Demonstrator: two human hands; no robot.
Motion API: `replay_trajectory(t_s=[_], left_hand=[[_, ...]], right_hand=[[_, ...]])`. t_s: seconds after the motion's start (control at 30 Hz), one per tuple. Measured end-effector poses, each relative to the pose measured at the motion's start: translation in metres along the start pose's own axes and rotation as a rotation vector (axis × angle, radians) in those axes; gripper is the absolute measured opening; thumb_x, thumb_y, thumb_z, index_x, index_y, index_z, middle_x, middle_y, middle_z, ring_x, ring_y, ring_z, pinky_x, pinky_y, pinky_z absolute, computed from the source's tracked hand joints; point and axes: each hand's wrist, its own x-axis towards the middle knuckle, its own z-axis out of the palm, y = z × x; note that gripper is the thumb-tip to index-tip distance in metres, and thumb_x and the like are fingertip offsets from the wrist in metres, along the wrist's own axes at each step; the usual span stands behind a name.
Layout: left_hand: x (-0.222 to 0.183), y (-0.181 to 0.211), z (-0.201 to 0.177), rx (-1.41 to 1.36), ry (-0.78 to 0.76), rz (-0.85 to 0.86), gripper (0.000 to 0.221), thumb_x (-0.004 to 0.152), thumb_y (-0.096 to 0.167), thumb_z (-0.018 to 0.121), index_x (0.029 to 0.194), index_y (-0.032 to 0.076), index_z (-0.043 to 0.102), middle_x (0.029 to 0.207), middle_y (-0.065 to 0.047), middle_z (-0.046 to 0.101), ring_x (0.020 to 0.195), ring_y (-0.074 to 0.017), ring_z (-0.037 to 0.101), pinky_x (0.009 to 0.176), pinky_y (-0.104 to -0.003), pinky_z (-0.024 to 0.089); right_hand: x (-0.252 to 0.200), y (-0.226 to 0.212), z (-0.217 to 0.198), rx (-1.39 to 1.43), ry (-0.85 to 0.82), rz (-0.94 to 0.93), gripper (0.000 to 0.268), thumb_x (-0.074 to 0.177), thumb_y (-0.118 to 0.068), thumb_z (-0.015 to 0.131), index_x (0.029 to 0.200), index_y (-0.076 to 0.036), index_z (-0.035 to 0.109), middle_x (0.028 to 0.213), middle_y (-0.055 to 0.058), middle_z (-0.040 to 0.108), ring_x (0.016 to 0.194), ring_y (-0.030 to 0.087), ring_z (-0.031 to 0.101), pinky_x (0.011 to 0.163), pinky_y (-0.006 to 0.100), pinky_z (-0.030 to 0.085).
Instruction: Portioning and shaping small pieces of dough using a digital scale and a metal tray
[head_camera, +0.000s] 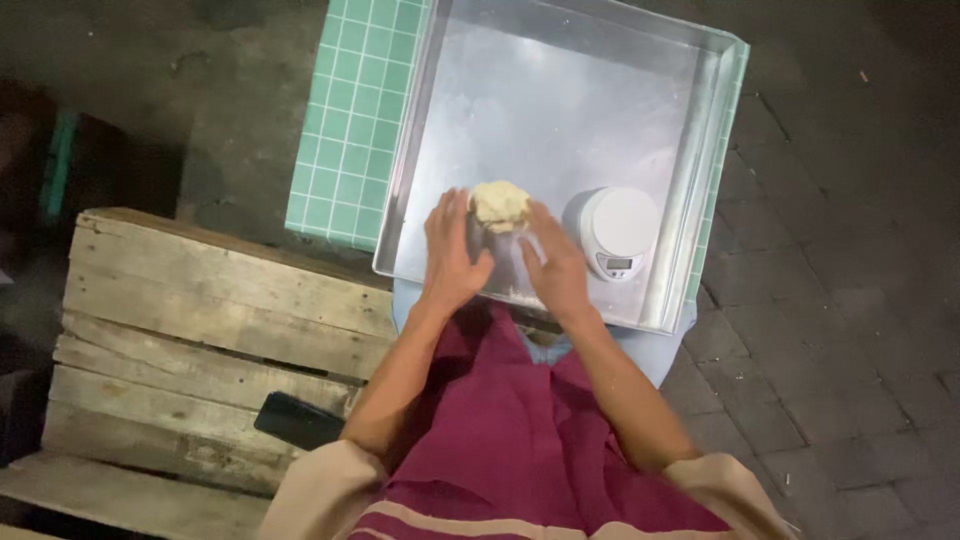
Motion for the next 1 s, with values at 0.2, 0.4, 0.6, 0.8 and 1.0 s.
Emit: replay_trajectory(t_s=[0.2, 0.4, 0.6, 0.8, 1.0], left_hand=[[0.026, 0.008, 0.037, 0.126, -0.16, 0.047, 0.109, 0.071, 0.019, 0.089, 0.163, 0.01, 0.032, 0.153, -0.022, 0.04, 0.138, -0.0508, 0.036, 0.114, -0.06, 0.035], [0.016, -0.023, 0.07, 0.228, -0.109, 0.066, 0.079, 0.093, 0.019, 0.079, 0.16, 0.014, 0.038, 0.153, -0.013, 0.039, 0.138, -0.0456, 0.035, 0.09, -0.06, 0.052], [0.026, 0.015, 0.051, 0.376, -0.125, -0.017, 0.051, 0.1, 0.01, 0.064, 0.147, 0.022, 0.051, 0.151, -0.001, 0.037, 0.134, -0.0399, 0.036, 0.073, -0.052, 0.059], [0.033, 0.031, 0.045, 0.474, 0.028, 0.075, 0.036, 0.093, 0.012, 0.07, 0.128, 0.022, 0.064, 0.132, -0.006, 0.054, 0.118, -0.0434, 0.051, 0.057, -0.051, 0.062], [0.029, 0.03, 0.046, 0.445, -0.011, 0.092, 0.031, 0.091, 0.014, 0.073, 0.12, 0.023, 0.065, 0.131, -0.003, 0.053, 0.118, -0.042, 0.051, 0.058, -0.05, 0.063]], right_hand=[[0.017, 0.033, 0.01, 0.235, -0.086, 0.37, 0.044, 0.098, -0.009, 0.075, 0.14, -0.006, 0.063, 0.123, 0.015, 0.068, 0.098, 0.033, 0.074, 0.076, 0.035, 0.067], [0.03, 0.044, 0.024, 0.41, -0.152, 0.749, 0.04, 0.093, -0.018, 0.081, 0.132, -0.012, 0.07, 0.122, 0.013, 0.07, 0.087, 0.017, 0.074, 0.075, 0.029, 0.066], [0.032, 0.052, 0.035, 0.044, -0.048, 0.615, 0.018, 0.083, -0.023, 0.083, 0.1, -0.019, 0.081, 0.081, 0.004, 0.076, 0.072, 0.02, 0.076, 0.058, 0.032, 0.06], [0.023, 0.029, 0.019, 0.032, 0.034, 0.544, 0.014, 0.077, -0.013, 0.083, 0.091, -0.012, 0.081, 0.073, 0.01, 0.07, 0.063, 0.02, 0.07, 0.057, 0.034, 0.055], [0.005, 0.026, -0.004, 0.396, 0.041, 0.817, 0.021, 0.076, -0.01, 0.085, 0.097, -0.005, 0.081, 0.075, 0.013, 0.074, 0.059, 0.016, 0.071, 0.057, 0.032, 0.057]])
